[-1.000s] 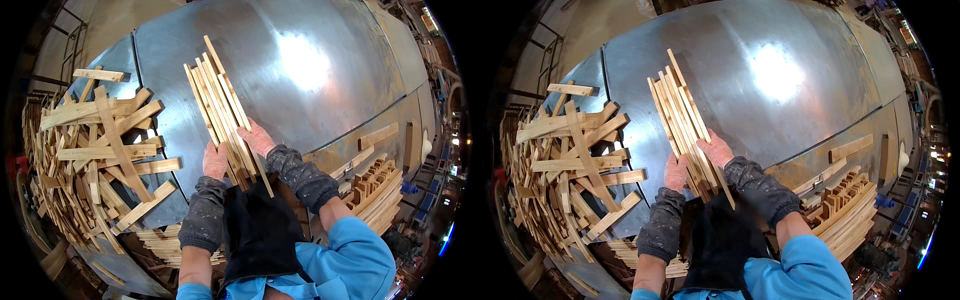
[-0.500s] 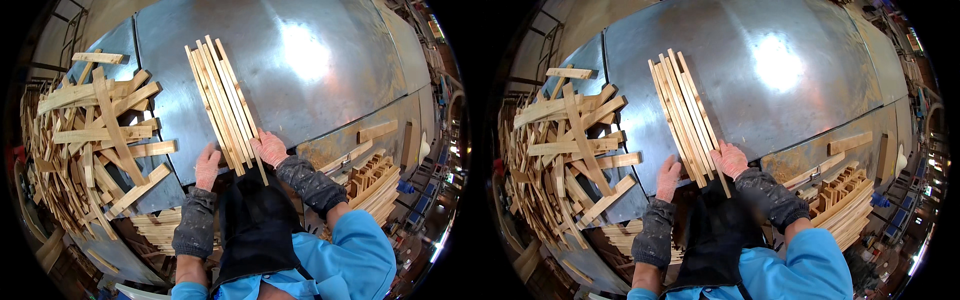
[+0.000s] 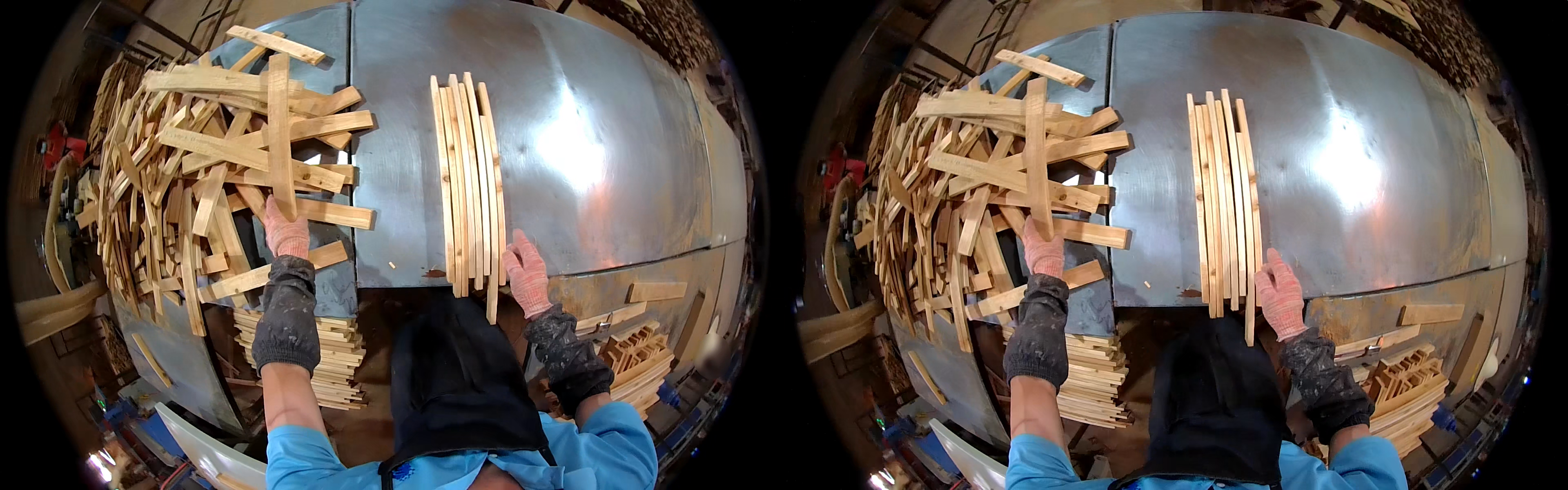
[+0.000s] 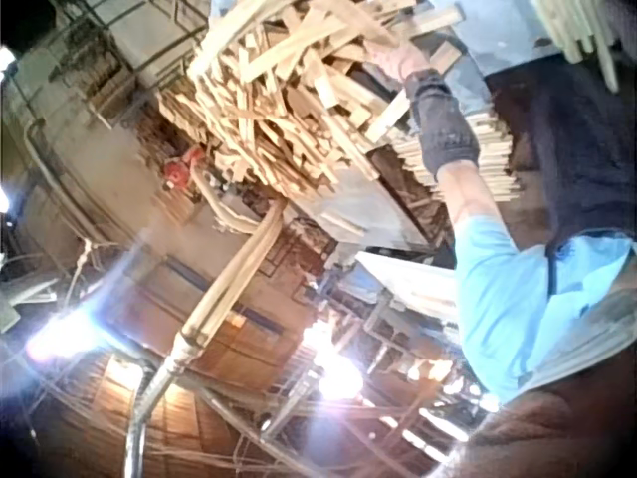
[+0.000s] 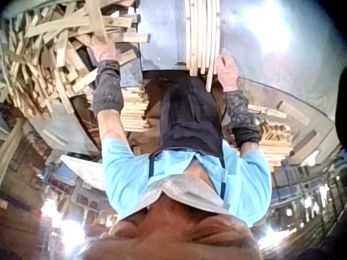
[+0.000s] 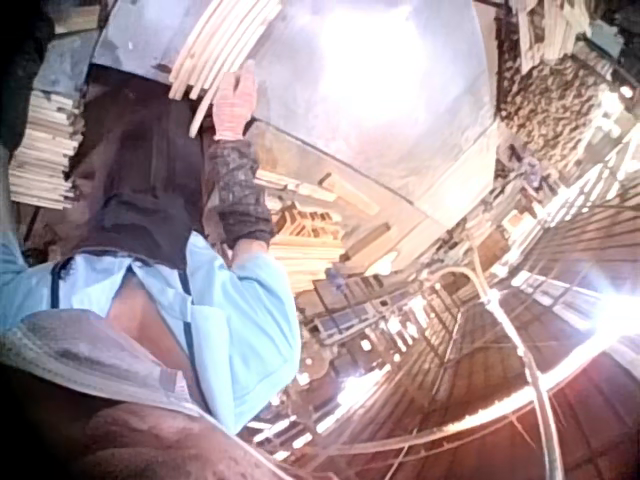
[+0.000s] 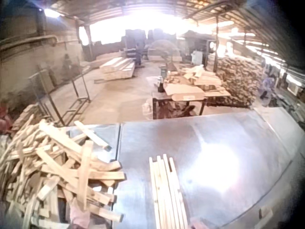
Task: The person sorts and stacks thin wooden planks on a metal workbench in a workshop. They repeatedly pick up bundles of planks, align them, and place them into neat stacks, occasionally moving piles to different areas of the table.
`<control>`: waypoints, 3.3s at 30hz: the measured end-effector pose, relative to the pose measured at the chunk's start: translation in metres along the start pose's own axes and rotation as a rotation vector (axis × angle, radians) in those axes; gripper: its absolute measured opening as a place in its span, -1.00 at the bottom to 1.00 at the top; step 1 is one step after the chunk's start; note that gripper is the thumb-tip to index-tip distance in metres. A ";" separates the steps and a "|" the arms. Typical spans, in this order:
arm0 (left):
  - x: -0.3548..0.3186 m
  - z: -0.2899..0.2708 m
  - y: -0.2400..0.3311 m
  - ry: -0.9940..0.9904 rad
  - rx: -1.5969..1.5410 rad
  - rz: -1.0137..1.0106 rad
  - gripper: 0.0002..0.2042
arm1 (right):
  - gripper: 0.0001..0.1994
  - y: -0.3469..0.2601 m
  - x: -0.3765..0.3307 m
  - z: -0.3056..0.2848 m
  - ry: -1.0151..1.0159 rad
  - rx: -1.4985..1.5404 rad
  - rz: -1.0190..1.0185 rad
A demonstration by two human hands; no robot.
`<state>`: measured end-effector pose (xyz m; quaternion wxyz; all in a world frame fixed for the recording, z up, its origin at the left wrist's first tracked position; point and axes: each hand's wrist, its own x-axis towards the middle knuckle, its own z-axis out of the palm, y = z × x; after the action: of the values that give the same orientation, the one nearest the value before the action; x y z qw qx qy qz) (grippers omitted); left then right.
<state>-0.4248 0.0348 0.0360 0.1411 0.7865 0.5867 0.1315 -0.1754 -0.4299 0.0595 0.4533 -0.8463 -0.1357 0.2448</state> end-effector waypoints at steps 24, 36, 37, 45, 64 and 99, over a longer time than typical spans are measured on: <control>-0.204 -0.117 -0.003 -0.276 -1.500 -0.639 -0.34 | -0.21 -0.183 0.089 0.302 -0.685 -0.181 -0.460; -0.232 -0.070 0.084 -0.542 -1.440 -0.530 -0.30 | -0.17 -0.126 -0.088 0.113 -1.064 0.414 0.218; -0.239 -0.066 0.090 -0.599 -1.425 -0.548 -0.31 | -0.17 -0.121 -0.093 0.107 -1.006 0.387 0.207; -0.207 -0.022 0.151 -0.919 -1.369 -0.458 -0.06 | -0.17 -0.093 -0.078 0.077 -0.624 0.028 -0.005; -0.162 0.086 0.142 -1.137 -0.907 -0.246 -0.37 | -0.24 0.064 -0.106 0.040 -0.131 0.116 0.554; -0.264 0.046 0.073 -1.085 -0.049 0.322 -0.62 | -0.48 0.018 -0.097 0.123 0.033 -0.216 0.398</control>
<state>-0.4159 -0.2416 0.0099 0.4187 0.8176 0.2995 -0.2580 -0.3235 -0.3978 0.0147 0.3049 -0.9039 0.0161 0.2995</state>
